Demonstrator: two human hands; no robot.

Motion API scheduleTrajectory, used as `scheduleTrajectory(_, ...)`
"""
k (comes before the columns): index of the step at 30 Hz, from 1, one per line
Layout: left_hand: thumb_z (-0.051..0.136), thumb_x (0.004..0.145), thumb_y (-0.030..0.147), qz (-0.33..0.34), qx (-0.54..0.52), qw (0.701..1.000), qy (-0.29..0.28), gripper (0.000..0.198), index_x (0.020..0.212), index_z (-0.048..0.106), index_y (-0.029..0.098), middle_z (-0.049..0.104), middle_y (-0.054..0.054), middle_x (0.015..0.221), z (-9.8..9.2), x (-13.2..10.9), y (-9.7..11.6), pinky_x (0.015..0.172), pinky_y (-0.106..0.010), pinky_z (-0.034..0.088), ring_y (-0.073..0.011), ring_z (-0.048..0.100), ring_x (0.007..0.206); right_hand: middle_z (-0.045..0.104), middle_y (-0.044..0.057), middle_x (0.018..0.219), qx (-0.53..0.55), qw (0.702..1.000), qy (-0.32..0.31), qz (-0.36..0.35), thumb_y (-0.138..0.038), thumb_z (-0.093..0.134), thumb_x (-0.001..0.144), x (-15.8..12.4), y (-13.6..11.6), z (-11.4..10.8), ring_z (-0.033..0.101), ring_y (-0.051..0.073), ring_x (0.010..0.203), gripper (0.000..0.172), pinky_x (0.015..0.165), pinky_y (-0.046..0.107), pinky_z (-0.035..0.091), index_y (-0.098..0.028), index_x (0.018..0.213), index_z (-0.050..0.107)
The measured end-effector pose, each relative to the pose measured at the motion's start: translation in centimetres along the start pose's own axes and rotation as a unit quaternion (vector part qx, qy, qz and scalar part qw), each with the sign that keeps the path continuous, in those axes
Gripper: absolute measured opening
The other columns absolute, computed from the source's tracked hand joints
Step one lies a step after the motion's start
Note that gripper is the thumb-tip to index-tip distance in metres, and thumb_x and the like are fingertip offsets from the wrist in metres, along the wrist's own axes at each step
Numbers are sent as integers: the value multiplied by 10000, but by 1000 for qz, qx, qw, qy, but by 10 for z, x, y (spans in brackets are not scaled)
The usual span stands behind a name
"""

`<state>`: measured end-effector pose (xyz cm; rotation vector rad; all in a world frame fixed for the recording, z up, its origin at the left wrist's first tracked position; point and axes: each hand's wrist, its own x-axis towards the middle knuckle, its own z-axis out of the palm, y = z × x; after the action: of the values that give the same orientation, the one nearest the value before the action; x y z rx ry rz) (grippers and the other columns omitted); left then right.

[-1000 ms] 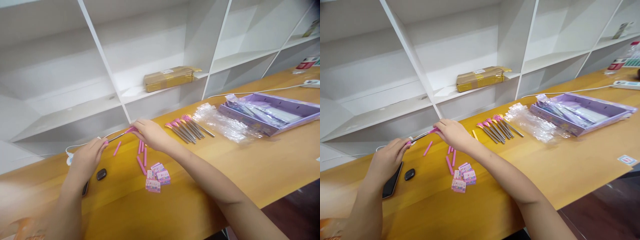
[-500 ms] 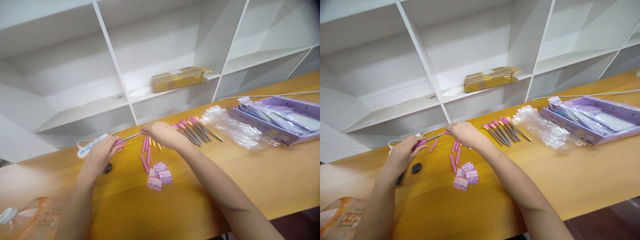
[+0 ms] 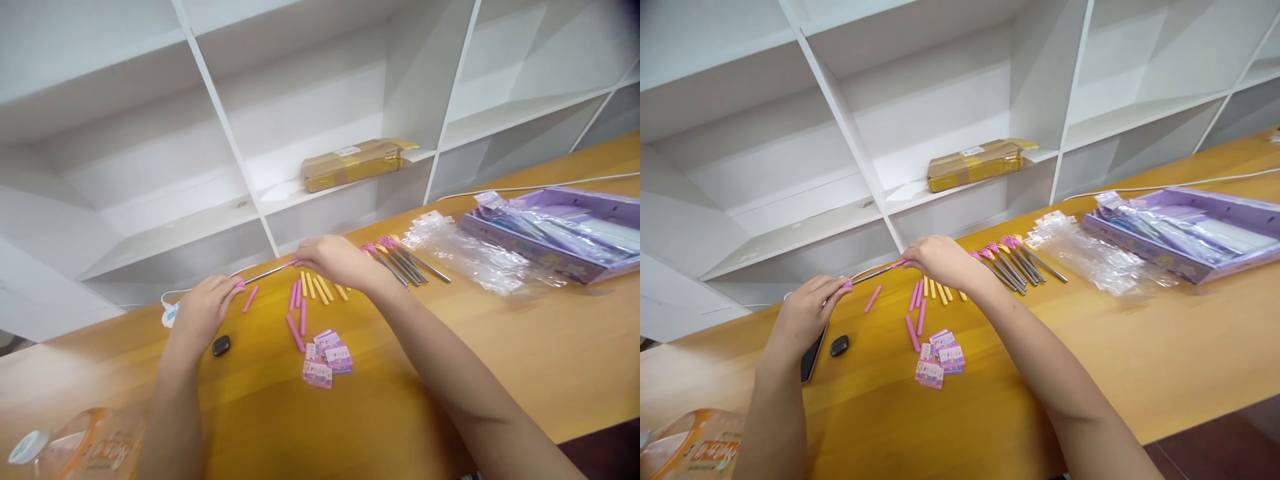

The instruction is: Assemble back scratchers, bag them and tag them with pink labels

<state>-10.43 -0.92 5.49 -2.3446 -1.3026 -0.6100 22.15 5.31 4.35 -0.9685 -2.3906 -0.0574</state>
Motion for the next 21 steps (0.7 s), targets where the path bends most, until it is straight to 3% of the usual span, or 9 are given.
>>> scheduleTrajectory(3, 521, 1134, 441, -10, -3, 1000, 28, 348, 1119, 813, 253, 833, -57, 1068, 1, -2, -25, 853, -329, 521, -220, 747, 978, 803, 69, 1058, -41, 997, 60, 1, -285, 590, 1120, -3, 21, -6, 680, 213, 957, 239, 796, 311, 392, -234, 1090, 821)
scheduleTrajectory(6, 575, 1104, 448, -34, 8, 997, 62, 315, 1080, 829, 264, 848, -64, 1056, -1, -6, -62, 885, -366, 509, -238, 741, 967, 815, 67, 1063, -82, 984, 155, 28, -254, 530, 1130, -16, 62, -14, 670, 218, 991, 290, 870, 346, 399, -255, 1100, 818)
scheduleTrajectory(9, 606, 1072, 429, -82, 49, 991, 97, 287, 1005, 844, 283, 863, -74, 1039, -7, -19, -105, 890, -409, 480, -265, 730, 952, 828, 58, 1075, -116, 947, 280, 104, -295, 463, 1153, -41, 116, -20, 656, 224, 1013, 364, 961, 390, 401, -299, 1072, 817)
scheduleTrajectory(12, 616, 1049, 438, -126, 51, 980, 143, 284, 964, 845, 293, 866, -77, 999, -13, -34, -137, 867, -415, 505, -283, 701, 939, 839, 83, 1055, -148, 890, 395, 174, -389, 541, 1131, -75, 166, -25, 653, 256, 1082, 324, 1057, 433, 397, -308, 1008, 830)
scheduleTrajectory(15, 597, 1059, 435, -118, 39, 981, 146, 292, 1000, 846, 293, 861, -82, 997, -14, -39, -144, 864, -419, 520, -293, 674, 958, 834, 112, 996, -144, 861, 432, 227, -369, 667, 1060, -100, 195, -28, 650, 284, 1136, 205, 1105, 439, 404, -305, 954, 831)
scheduleTrajectory(18, 561, 1085, 434, -107, 73, 981, 143, 321, 1025, 821, 256, 841, -114, 1035, -8, -29, -130, 887, -427, 477, -303, 680, 997, 824, 123, 1118, -58, 864, 406, 290, -221, 675, 1009, -110, 202, -30, 671, 258, 1091, 154, 1058, 392, 458, -288, 975, 810)
scheduleTrajectory(21, 515, 1105, 432, -92, 94, 985, 107, 339, 1063, 790, 239, 816, -126, 1055, 0, -16, -114, 874, -414, 439, -301, 683, 1003, 806, 132, 1161, 34, 859, 383, 337, -134, 634, 997, -111, 204, -29, 714, 213, 991, 215, 970, 357, 504, -255, 1114, 768)
